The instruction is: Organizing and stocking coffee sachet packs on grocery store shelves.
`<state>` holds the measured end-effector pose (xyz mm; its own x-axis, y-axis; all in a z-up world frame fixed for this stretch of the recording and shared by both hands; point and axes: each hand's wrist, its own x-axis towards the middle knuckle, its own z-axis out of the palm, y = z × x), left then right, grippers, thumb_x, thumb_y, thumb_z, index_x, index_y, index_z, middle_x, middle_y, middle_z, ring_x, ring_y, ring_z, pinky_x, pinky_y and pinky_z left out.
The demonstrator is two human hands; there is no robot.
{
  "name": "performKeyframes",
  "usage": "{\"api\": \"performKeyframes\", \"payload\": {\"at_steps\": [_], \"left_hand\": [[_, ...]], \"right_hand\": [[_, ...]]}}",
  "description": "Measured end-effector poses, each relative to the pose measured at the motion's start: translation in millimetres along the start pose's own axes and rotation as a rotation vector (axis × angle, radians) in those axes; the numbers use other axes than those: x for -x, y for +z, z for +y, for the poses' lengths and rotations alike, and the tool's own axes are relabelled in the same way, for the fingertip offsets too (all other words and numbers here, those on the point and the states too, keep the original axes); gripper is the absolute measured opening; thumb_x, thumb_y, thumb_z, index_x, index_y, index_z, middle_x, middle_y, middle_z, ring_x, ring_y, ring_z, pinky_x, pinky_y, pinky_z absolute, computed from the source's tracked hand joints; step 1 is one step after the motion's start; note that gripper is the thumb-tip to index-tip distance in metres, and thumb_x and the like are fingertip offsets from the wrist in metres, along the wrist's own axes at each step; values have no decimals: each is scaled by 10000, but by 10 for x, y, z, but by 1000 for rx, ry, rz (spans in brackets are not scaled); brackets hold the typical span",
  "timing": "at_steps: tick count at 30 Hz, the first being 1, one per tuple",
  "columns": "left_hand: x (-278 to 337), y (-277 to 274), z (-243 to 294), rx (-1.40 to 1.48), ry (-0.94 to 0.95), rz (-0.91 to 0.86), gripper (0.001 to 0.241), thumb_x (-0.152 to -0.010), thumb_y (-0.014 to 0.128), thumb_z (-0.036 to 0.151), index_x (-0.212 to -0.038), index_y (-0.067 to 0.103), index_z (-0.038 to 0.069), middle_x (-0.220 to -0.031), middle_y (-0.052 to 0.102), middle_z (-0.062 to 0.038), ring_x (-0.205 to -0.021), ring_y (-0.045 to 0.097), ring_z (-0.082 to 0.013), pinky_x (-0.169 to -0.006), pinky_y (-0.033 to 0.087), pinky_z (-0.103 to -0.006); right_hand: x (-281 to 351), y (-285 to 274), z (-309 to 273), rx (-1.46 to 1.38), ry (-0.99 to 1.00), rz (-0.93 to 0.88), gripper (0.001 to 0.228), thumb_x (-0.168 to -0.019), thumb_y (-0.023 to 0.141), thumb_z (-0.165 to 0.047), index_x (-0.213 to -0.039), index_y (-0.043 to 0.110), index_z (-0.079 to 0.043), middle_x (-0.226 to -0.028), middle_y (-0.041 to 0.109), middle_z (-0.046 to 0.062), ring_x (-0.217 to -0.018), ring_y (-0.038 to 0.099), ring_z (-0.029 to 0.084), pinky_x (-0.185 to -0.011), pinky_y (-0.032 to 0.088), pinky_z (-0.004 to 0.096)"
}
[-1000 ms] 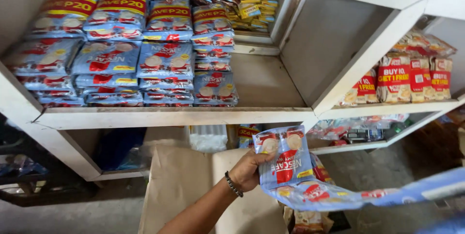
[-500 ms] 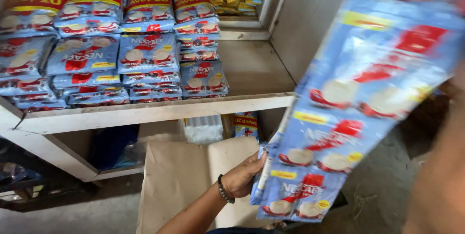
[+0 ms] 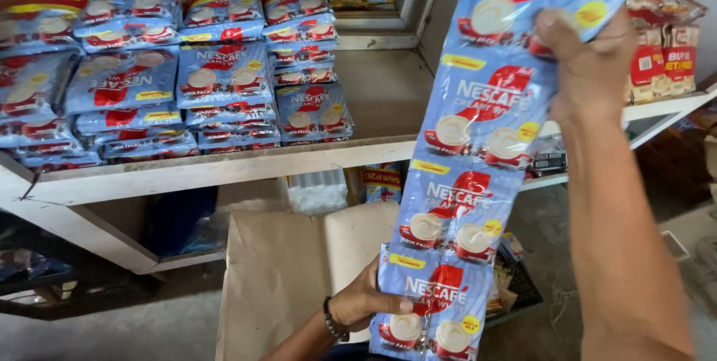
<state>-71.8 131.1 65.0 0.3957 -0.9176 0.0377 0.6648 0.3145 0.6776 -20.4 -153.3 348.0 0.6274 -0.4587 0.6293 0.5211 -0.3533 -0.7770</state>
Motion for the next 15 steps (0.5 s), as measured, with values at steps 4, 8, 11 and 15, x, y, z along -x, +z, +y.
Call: {"api": "performKeyframes", "payload": {"at_steps": [4, 8, 11, 15], "left_hand": [[80, 54, -21, 155, -102, 53, 776, -793, 681, -39, -1514, 401, 24, -1335, 659, -215, -1071, 699, -273, -895, 597, -348], [47, -121, -230, 213, -173, 219, 645, -810, 651, -75, -1433, 497, 0, -1273, 680, -196, -1037, 687, -248, -896, 586, -346], [38, -278, -346, 301, -148, 286, 476, -835, 666, -28, -1301, 571, -48, -1085, 715, -158, -887, 693, -223, -847, 588, -340], [13, -316, -304, 409, -136, 305, 487, -876, 675, 29, -1339, 573, -79, -1142, 723, -226, -855, 725, -275, -744, 630, -359]], "right_hand": [[92, 74, 317, -13, 63, 2, 173, -957, 765, -14, -1087, 679, -90, -959, 737, 4, -733, 649, 58, -733, 574, 182], [208, 160, 650, -40, 91, 0, 198, -937, 753, 18, -1098, 682, -71, -941, 734, 13, -723, 648, 64, -704, 566, 184], [375, 243, 683, -85, 137, -29, 206, -929, 711, 33, -1108, 661, -57, -930, 715, 25, -749, 636, 75, -733, 549, 198], [623, 309, 577, -158, 139, -69, 201, -960, 711, -6, -1131, 616, -51, -974, 698, 43, -801, 652, 90, -777, 569, 207]]}}
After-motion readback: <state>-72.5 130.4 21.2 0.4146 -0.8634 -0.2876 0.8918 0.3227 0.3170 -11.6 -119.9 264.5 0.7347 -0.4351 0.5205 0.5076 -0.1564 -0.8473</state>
